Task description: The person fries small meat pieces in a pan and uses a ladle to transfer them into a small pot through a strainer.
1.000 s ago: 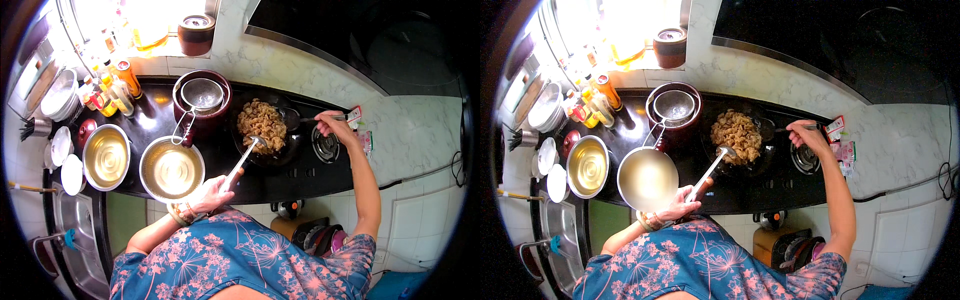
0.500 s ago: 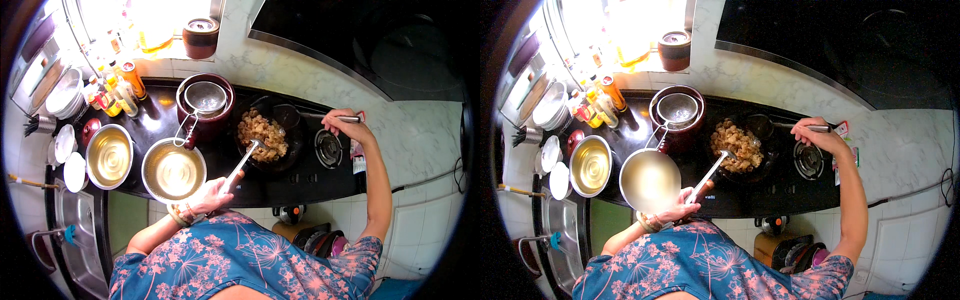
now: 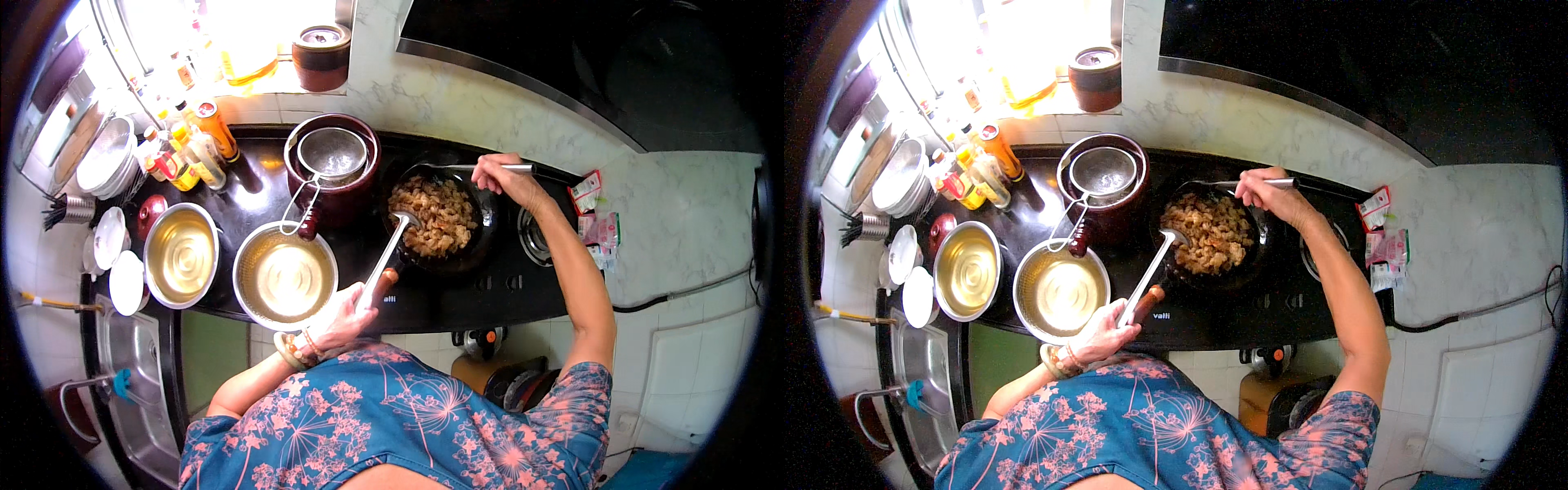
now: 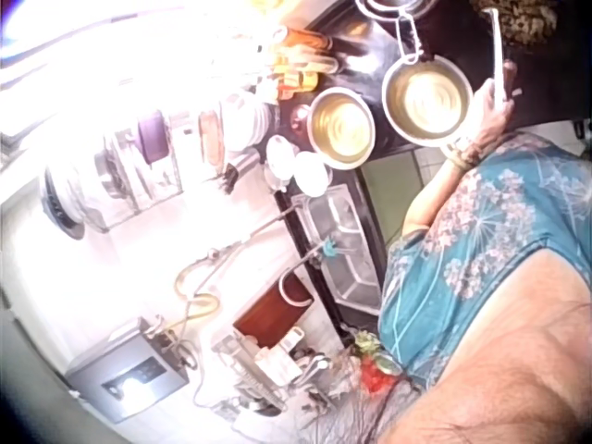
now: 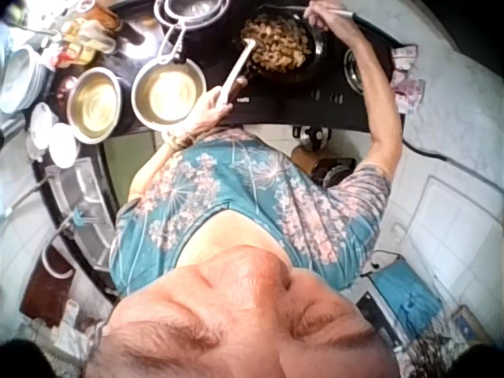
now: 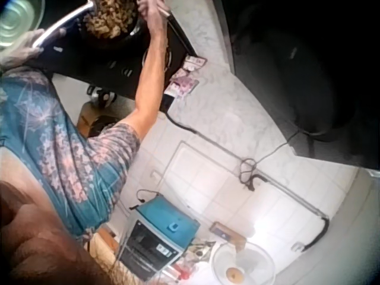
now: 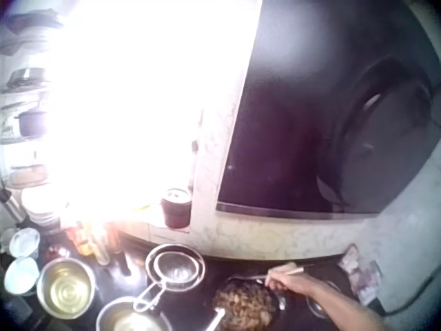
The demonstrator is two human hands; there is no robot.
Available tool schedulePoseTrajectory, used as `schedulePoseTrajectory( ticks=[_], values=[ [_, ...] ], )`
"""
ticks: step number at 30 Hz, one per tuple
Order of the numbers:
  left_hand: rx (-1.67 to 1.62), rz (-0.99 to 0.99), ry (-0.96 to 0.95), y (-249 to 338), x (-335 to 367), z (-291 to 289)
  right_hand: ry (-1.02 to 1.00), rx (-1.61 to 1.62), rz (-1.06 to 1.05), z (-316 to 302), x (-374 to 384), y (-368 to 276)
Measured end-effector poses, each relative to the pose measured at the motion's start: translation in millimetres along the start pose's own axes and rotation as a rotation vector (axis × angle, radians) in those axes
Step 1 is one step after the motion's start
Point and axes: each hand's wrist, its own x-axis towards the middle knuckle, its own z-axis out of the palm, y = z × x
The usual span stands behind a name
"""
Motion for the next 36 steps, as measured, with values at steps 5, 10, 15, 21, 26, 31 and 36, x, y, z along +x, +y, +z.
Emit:
schedulePoseTrajectory(
  ticks=[5,10,15,21,26,31,36],
  values=[
    [-0.014,0.0,0.021,-2.8,-0.9,2.0,-0.168,-0.299,-0.118,-3.3,-43.4,-38.8],
    [-0.018,0.009,0.01,2.0,-0.8,2.5,-0.099,-0.299,-0.041,-25.8,-93.6,-64.7],
    [-0.064,0.0,0.036,-3.4,-1.7,5.9,0.025,-0.191,0.085,-31.3,-118.8,-81.0],
    [-0.027,0.019,0.027,0.1,-3.7,8.2,0.023,0.02,0.161,39.2,-122.1,-43.2],
    [-0.068,0.0,0.023,2.3,-6.2,8.4,0.175,0.04,0.092,51.4,-109.7,-20.1],
    [-0.034,0.014,0.027,0.1,-7.7,6.9,0.266,0.053,0.119,37.7,-106.8,-42.6],
    [-0.076,-0.014,0.007,2.1,-8.0,7.5,0.204,-0.267,-0.503,62.4,-100.2,-13.8]
  ],
)
